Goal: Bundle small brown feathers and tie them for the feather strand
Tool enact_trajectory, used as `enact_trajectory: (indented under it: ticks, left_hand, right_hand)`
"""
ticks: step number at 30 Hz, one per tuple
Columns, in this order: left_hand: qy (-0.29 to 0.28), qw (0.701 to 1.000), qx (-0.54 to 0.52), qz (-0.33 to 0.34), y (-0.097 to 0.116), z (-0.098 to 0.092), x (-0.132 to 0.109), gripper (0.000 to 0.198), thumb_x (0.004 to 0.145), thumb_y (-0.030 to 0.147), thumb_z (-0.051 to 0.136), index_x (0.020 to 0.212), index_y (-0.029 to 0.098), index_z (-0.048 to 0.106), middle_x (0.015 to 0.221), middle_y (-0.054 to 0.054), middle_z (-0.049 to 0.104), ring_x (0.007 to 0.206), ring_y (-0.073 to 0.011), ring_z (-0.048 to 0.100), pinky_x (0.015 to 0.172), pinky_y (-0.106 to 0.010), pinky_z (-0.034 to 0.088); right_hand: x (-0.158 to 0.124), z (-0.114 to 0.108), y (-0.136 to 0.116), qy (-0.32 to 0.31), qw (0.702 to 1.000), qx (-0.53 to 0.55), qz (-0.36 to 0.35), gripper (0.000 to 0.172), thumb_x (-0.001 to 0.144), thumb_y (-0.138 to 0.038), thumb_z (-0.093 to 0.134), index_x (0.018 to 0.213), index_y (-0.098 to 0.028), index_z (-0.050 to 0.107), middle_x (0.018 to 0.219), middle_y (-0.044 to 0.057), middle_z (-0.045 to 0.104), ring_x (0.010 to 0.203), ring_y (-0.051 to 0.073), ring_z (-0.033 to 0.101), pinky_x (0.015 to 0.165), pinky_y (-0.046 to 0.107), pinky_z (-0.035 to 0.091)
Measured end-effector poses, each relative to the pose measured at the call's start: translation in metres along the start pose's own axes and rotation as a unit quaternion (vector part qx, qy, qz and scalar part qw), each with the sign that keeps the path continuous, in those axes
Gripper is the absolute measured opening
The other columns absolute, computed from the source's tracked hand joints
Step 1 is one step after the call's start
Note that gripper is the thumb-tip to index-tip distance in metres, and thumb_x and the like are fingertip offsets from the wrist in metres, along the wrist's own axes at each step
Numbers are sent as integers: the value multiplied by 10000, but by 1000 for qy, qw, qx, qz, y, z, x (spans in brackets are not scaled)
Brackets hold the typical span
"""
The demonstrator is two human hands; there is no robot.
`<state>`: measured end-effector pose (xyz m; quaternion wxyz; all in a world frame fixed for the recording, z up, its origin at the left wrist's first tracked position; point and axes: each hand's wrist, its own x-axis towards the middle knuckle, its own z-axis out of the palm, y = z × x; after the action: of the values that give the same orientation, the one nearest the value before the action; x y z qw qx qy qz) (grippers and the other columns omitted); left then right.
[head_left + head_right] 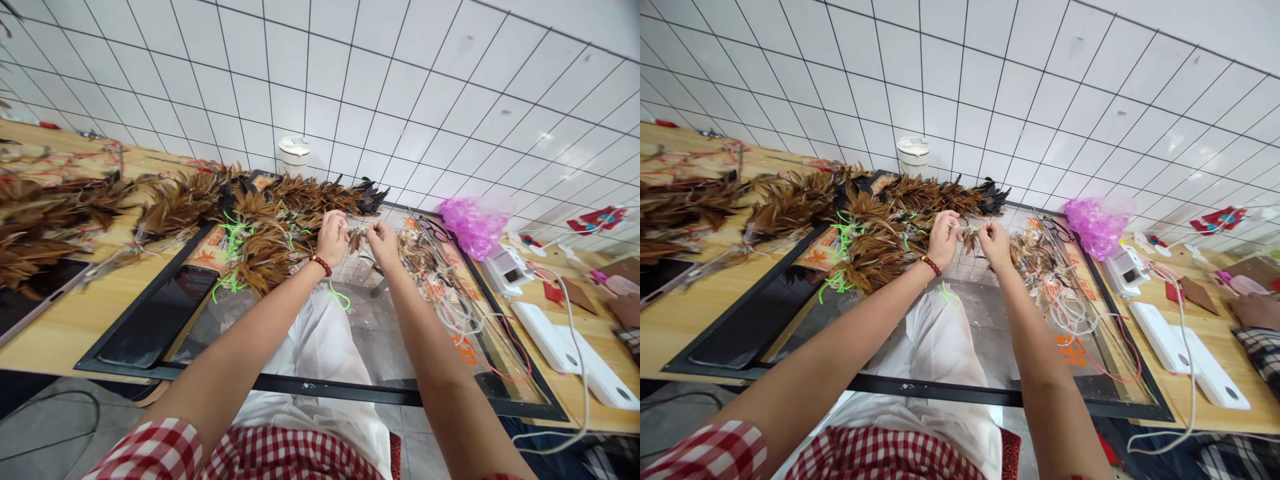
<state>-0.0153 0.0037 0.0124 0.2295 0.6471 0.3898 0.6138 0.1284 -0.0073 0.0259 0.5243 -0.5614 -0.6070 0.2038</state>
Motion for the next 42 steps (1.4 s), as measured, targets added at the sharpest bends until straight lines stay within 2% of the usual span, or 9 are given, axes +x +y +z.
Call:
enact_trajectory:
  ticks: [5, 8, 14, 18, 21, 31, 35, 38, 42]
  left_hand:
    - [-45, 960, -200, -192, -3, 9, 0, 113, 894, 310, 454, 889, 198, 458, 895, -33, 618, 531, -100, 583, 533, -257, 444]
    - [-112, 914, -298, -252, -3, 11, -2, 262, 804, 281, 601, 977, 203, 420, 833, 1, 618, 525, -93, 600, 486, -210, 419]
    - [-150, 920, -266, -246, 0, 11, -4, 348, 618, 143, 752, 919, 132, 577, 733, -2, 628, 552, -82, 557, 526, -214, 435]
    - [-150, 944, -197, -217, 1, 10, -3, 96, 696, 189, 687, 679, 127, 615, 591, 10, 592, 524, -96, 529, 559, -237, 434]
    - [-110, 957, -161, -214, -4, 10, -1, 215, 753, 207, 610, 557, 150, 545, 502, 30, 517, 485, -99, 494, 537, -235, 408]
    - [-53, 967, -146, -203, -19, 22, -6, 163, 721, 279, 657, 634, 154, 600, 581, 13, 564, 568, -102, 491, 534, -209, 387]
    - [-43, 939, -218, -263, -18, 21, -7, 198, 760, 317, 637, 658, 154, 591, 529, 33, 508, 448, -67, 405, 438, -198, 324]
    - [8, 927, -237, -289, -20, 18, -5, 204, 781, 336, 625, 696, 153, 593, 536, 39, 509, 434, -56, 397, 417, -185, 307]
    - [-14, 935, -251, -250, -21, 17, -4, 231, 771, 347, 649, 677, 145, 588, 545, 37, 514, 440, -48, 390, 431, -185, 307]
  right_hand:
    - [0, 5, 4, -26, 994, 103, 38, 92, 732, -288, 513, 699, -202, 501, 524, -55, 470, 497, 96, 408, 522, 226, 343]
    - [2, 6, 9, -50, 979, 184, 65, 121, 735, -320, 526, 711, -206, 491, 515, -64, 441, 474, 89, 395, 509, 224, 351]
    - [3, 3, 9, -56, 972, 210, 91, 166, 703, -351, 577, 703, -207, 495, 508, -72, 414, 450, 81, 375, 479, 222, 368]
    - [1, 3, 1, -93, 974, 191, 81, 205, 699, -390, 584, 687, -211, 485, 514, -67, 407, 463, 83, 373, 479, 226, 360]
    - [0, 3, -4, -125, 970, 190, 92, 206, 689, -385, 577, 659, -213, 467, 497, -63, 388, 453, 80, 335, 463, 227, 317]
    - [-1, -15, -15, -348, 878, 242, 221, 114, 570, -262, 545, 592, -194, 456, 547, -36, 384, 434, 64, 257, 412, 217, 184]
    - [0, -19, -7, -343, 892, 193, 224, 139, 551, -221, 568, 553, -196, 431, 492, -60, 334, 413, 53, 233, 407, 206, 136]
    - [0, -23, -7, -351, 906, 69, 227, 120, 574, -227, 594, 580, -189, 481, 481, -65, 359, 413, 55, 267, 400, 201, 169]
    - [2, -21, -14, -223, 968, -70, 95, 259, 651, -316, 650, 864, -172, 622, 665, -28, 547, 547, 85, 434, 506, 210, 359]
